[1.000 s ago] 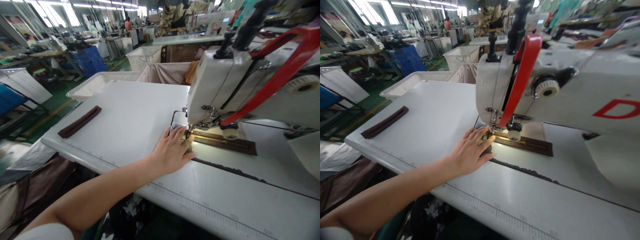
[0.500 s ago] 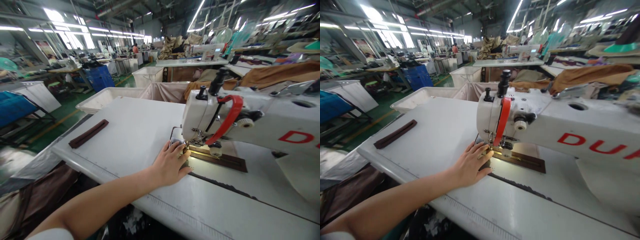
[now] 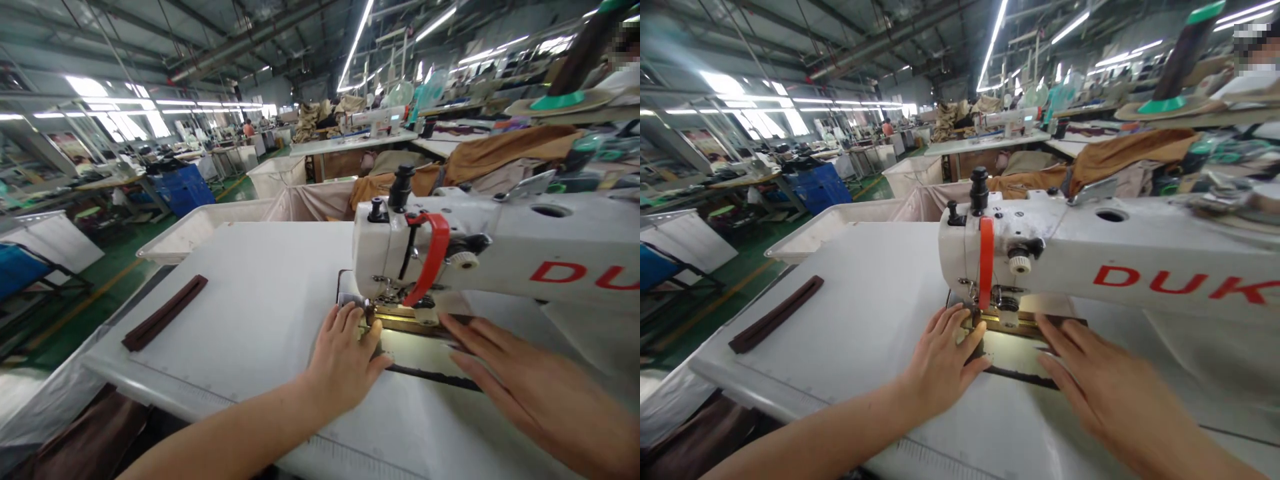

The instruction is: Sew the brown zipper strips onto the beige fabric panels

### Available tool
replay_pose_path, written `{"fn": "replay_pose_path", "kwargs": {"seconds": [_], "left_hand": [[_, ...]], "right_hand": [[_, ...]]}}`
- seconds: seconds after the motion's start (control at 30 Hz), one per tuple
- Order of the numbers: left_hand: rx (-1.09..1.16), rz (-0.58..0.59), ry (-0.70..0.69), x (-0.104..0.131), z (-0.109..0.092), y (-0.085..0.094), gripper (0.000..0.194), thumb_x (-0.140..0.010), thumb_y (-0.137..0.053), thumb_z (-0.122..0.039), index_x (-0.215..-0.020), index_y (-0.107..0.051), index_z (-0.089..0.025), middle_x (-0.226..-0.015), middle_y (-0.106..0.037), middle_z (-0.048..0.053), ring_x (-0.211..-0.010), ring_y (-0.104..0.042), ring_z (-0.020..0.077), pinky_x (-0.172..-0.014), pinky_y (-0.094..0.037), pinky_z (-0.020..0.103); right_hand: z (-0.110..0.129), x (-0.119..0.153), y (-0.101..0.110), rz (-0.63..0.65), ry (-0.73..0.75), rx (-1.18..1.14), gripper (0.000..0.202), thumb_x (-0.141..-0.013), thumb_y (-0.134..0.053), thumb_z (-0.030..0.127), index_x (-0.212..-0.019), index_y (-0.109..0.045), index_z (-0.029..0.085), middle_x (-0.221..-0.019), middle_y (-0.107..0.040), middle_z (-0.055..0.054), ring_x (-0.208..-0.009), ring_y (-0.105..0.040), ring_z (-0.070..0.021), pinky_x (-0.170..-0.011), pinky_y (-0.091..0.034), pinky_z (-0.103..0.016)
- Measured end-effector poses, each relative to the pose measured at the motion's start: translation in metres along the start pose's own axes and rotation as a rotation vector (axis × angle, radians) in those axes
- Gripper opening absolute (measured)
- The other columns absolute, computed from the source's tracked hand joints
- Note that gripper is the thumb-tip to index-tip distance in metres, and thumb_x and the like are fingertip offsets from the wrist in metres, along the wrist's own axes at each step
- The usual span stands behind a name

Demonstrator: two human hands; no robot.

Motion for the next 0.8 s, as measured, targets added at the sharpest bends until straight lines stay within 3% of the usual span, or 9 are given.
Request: {"fn": "replay_pose_path", "kwargs": {"seconds": [0.1,0.23,0.57,0.8], "left_hand": [[0.018,-0.011,-0.031,0.000,-0.002,-0.001,0.042,-0.088,-0.060,-0.047,-0.120,-0.059,-0.019,-0.127,-0.059,0.012,-0.121,-0.053,0.0271,-0.106,-0.041,0.046],[0.031,-0.031,-0.038,0.000,-0.001,-0.001,0.041,-0.085,-0.065,-0.045,-0.117,-0.060,-0.020,-0.127,-0.060,0.010,-0.119,-0.055,0.0259,-0.106,-0.043,0.044],[0.112,-0.060,-0.048,0.000,0.001,0.002,0.037,-0.084,-0.066,-0.041,-0.112,-0.062,-0.017,-0.124,-0.063,0.011,-0.120,-0.055,0.0267,-0.106,-0.044,0.045],[0.214,-0.047,-0.050,-0.001,0.004,-0.002,0.035,-0.090,-0.058,-0.041,-0.115,-0.062,-0.017,-0.124,-0.064,0.010,-0.122,-0.054,0.0253,-0.107,-0.043,0.042]], "right_hand": [[0.014,-0.034,-0.029,0.059,0.097,0.044,0.037,-0.097,-0.034,0.029,-0.088,-0.069,0.021,-0.075,-0.066,-0.007,-0.060,-0.063,-0.0188,-0.048,-0.051,-0.031],[0.020,-0.059,-0.043,0.036,0.130,0.083,0.031,-0.093,-0.042,0.025,-0.087,-0.073,0.025,-0.079,-0.071,-0.006,-0.060,-0.065,-0.0203,-0.053,-0.052,-0.032],[0.032,-0.065,-0.038,-0.062,0.254,0.095,0.045,-0.095,-0.031,0.017,-0.078,-0.072,0.023,-0.073,-0.072,-0.004,-0.060,-0.067,-0.0190,-0.048,-0.049,-0.027],[0.029,-0.061,-0.047,-0.018,0.263,0.044,0.038,-0.084,-0.038,0.010,-0.082,-0.073,0.024,-0.071,-0.072,-0.002,-0.051,-0.064,-0.0183,-0.041,-0.047,-0.027]]}}
Point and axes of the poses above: each hand's wrist, its own x-axis away from the middle knuckle, its own y-axis out of the back of the hand, z = x × y, the point moved 10 cm from there along -x, towards the middle knuckle
